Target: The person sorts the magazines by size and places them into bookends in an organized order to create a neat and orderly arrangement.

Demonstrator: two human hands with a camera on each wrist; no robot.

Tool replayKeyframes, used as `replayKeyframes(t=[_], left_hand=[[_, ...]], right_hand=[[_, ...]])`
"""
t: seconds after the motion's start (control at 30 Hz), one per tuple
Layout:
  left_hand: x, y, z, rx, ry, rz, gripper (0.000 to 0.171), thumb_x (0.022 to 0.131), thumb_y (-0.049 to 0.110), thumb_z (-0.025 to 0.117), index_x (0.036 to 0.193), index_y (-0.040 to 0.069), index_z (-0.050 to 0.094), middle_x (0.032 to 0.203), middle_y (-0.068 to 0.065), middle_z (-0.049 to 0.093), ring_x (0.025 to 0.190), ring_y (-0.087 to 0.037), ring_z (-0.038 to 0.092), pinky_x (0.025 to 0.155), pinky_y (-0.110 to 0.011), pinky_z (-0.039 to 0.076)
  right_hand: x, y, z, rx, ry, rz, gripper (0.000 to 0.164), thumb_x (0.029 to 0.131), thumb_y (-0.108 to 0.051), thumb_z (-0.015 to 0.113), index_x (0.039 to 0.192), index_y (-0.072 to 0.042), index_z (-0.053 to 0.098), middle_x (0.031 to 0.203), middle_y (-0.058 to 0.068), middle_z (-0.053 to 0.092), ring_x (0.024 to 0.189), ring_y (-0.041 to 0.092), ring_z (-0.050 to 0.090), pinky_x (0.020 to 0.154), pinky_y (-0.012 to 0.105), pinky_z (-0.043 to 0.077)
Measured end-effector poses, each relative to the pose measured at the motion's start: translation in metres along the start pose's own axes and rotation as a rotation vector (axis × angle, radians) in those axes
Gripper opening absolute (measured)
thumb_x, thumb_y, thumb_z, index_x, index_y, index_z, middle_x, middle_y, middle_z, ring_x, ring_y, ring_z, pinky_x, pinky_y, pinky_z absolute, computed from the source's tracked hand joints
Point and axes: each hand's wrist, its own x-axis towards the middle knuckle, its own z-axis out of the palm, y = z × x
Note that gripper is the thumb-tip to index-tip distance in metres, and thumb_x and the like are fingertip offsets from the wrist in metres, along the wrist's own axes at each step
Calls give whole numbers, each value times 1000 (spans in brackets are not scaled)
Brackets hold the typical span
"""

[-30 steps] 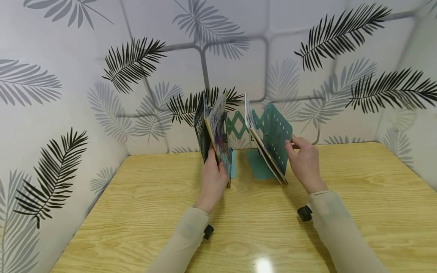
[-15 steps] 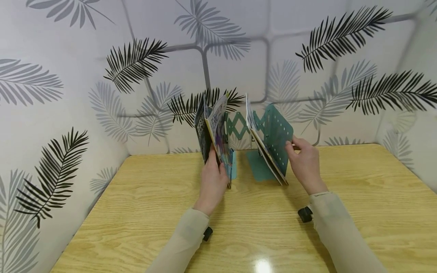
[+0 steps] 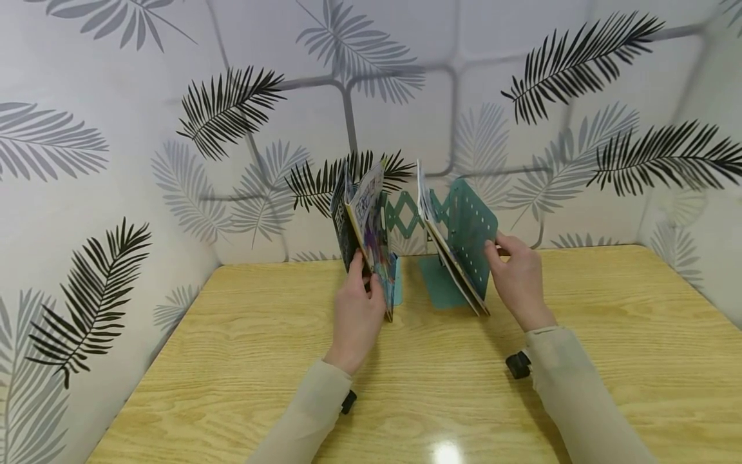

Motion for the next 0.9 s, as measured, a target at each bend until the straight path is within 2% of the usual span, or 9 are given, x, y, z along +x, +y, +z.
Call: replayKeyframes(t=[0.1, 0.23, 0.4, 0.53, 0.7, 0.8, 0.9], left_hand=[[-2, 0, -4, 6, 62, 66, 44, 102, 13, 51, 144, -1, 46, 129, -20, 60, 99, -22, 69, 72, -30, 58], [-3, -1, -9, 18, 145, 178, 30, 102, 11, 50, 127, -2, 62, 114, -14, 68, 89, -19, 70, 71, -28, 58], [-3, -7, -15, -27, 227, 342, 23, 101, 6, 52, 114, -3, 68, 98, -14, 71, 78, -16, 68, 64, -24, 57], [-4, -13, -21, -19, 239, 401, 21, 99, 5, 55, 113, -4, 68, 98, -13, 71, 81, -17, 69, 64, -23, 57], [-5, -17, -31, 38, 241, 460, 19, 98, 4, 57, 110, -4, 69, 100, -13, 71, 78, -19, 69, 62, -24, 57], [-3, -18, -38, 88, 255, 506, 16, 96, 2, 58, 107, -4, 68, 99, -14, 71, 74, -20, 69, 59, -26, 56], [-1, -20, -43, 165, 258, 538, 15, 93, 0, 60, 106, -5, 67, 99, -15, 70, 78, -24, 69, 61, -33, 57]], right_hand=[[1, 0, 0, -1, 3, -3, 25, 100, -16, 56, 110, 0, 73, 100, 19, 70, 90, 37, 67, 79, 53, 53], [1, 0, 0, -4, -1, -1, 25, 100, -16, 56, 110, 0, 73, 101, 19, 70, 90, 37, 67, 80, 53, 53], [0, 1, 0, -9, -6, 8, 26, 101, -18, 55, 111, 0, 72, 103, 19, 70, 91, 37, 67, 80, 53, 53], [-1, 1, -1, -10, -22, 17, 29, 101, -19, 55, 116, 0, 71, 105, 19, 69, 92, 36, 67, 78, 52, 54], [0, 1, -7, -40, -55, 11, 33, 102, -23, 55, 121, 0, 69, 105, 20, 69, 93, 37, 66, 73, 52, 53], [2, -2, -13, -83, -71, 3, 36, 103, -27, 53, 120, 0, 69, 107, 20, 69, 95, 39, 64, 75, 54, 50], [3, -8, -21, -135, -71, 2, 38, 104, -30, 50, 120, -1, 68, 112, 21, 67, 97, 40, 64, 78, 57, 49]])
